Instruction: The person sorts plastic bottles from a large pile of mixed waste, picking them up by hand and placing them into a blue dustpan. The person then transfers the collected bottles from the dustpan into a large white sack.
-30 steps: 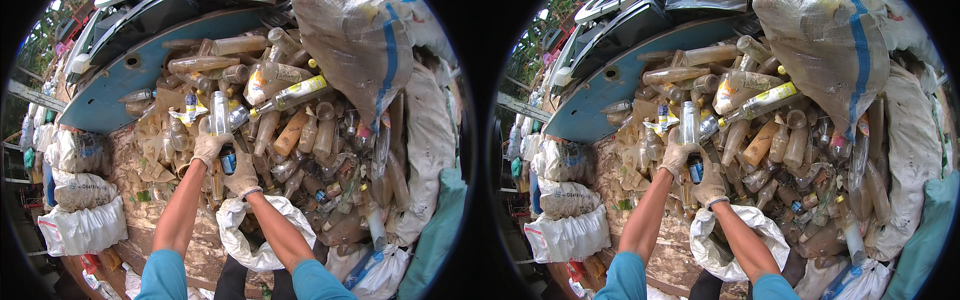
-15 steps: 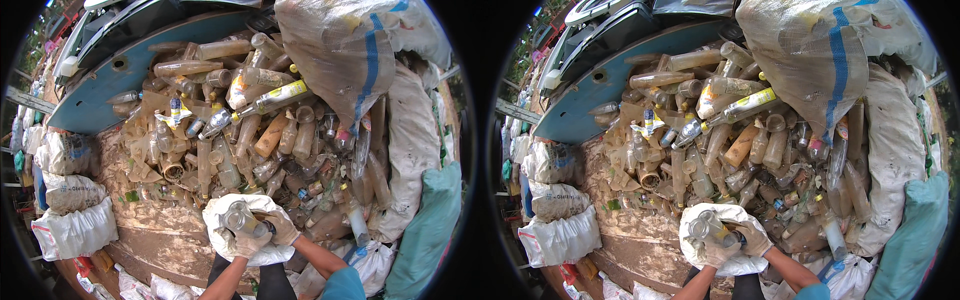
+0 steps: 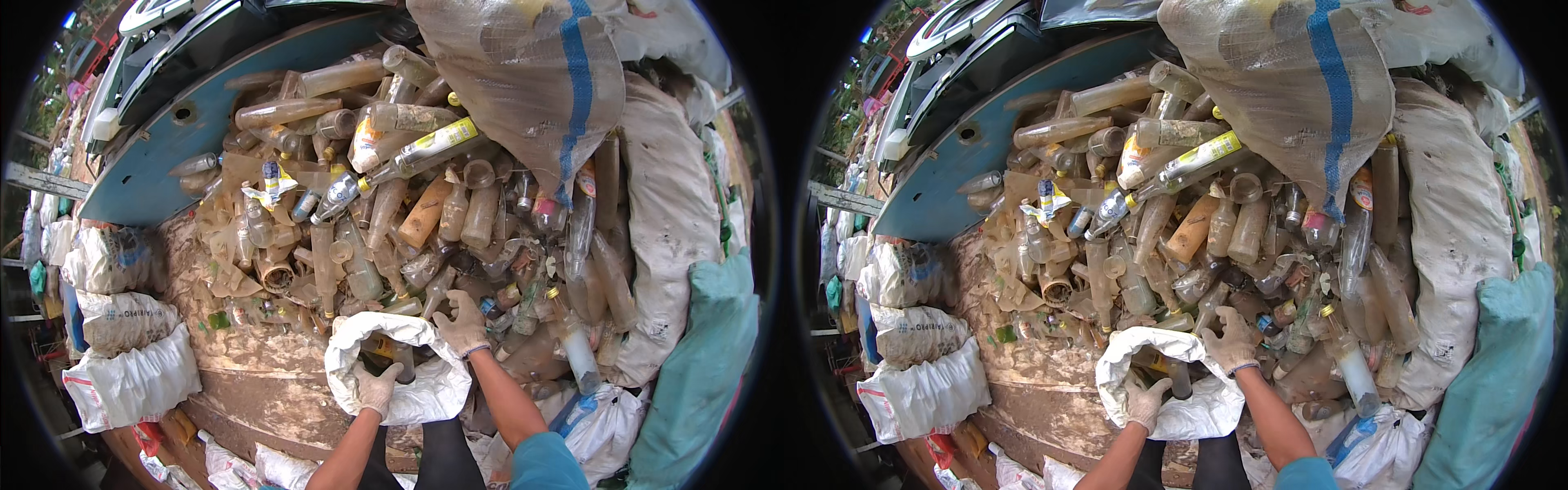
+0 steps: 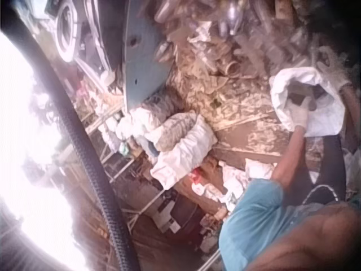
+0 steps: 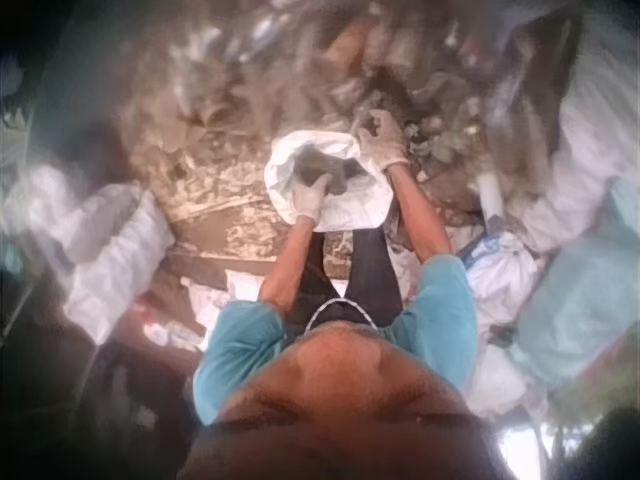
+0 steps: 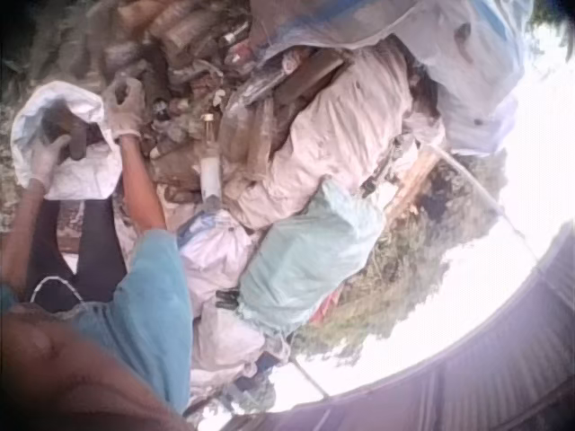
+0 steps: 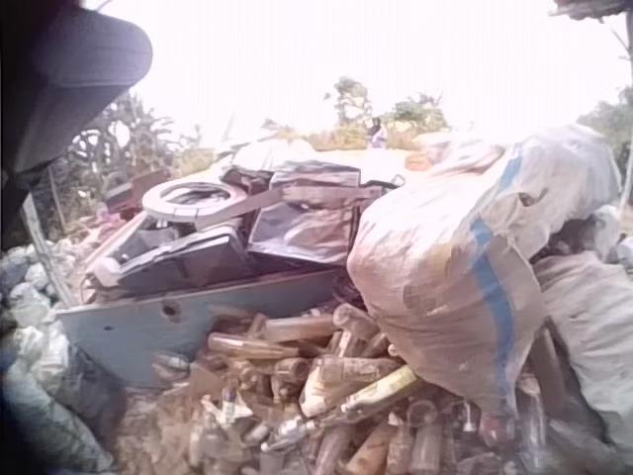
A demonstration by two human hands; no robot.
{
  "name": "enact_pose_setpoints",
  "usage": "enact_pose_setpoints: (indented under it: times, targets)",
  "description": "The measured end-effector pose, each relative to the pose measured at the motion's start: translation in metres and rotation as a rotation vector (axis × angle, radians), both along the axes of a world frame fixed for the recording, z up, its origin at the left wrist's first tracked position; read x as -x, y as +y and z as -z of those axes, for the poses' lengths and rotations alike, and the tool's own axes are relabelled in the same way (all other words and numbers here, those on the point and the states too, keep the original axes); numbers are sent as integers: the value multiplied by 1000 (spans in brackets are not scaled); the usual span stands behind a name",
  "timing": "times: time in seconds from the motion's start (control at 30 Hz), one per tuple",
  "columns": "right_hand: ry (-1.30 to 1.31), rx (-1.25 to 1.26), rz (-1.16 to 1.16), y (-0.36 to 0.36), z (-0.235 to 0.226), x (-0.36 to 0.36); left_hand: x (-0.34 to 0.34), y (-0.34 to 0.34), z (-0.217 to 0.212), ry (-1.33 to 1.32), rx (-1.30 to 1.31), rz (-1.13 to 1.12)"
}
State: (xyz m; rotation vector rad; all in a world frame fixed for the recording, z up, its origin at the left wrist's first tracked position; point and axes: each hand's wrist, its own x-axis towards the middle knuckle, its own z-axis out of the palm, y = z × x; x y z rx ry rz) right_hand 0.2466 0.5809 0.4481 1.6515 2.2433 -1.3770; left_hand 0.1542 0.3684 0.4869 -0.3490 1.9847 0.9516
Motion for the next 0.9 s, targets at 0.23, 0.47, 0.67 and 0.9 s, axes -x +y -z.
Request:
enact_pose_setpoints:
  times: [0.23,0.47,0.67,0.9]
  targets:
    - [-188,381,815,29,45,110,66,98,15,590,-335,340]
    - [375,265,1001,3,81,81,86,176,64,481,-32,961]
    - [256,368,1000,-2,84,67,97,190,54,201,-71,800]
    - [697,1131,1006,26,21,35,103,207,55,-190,-291,555]
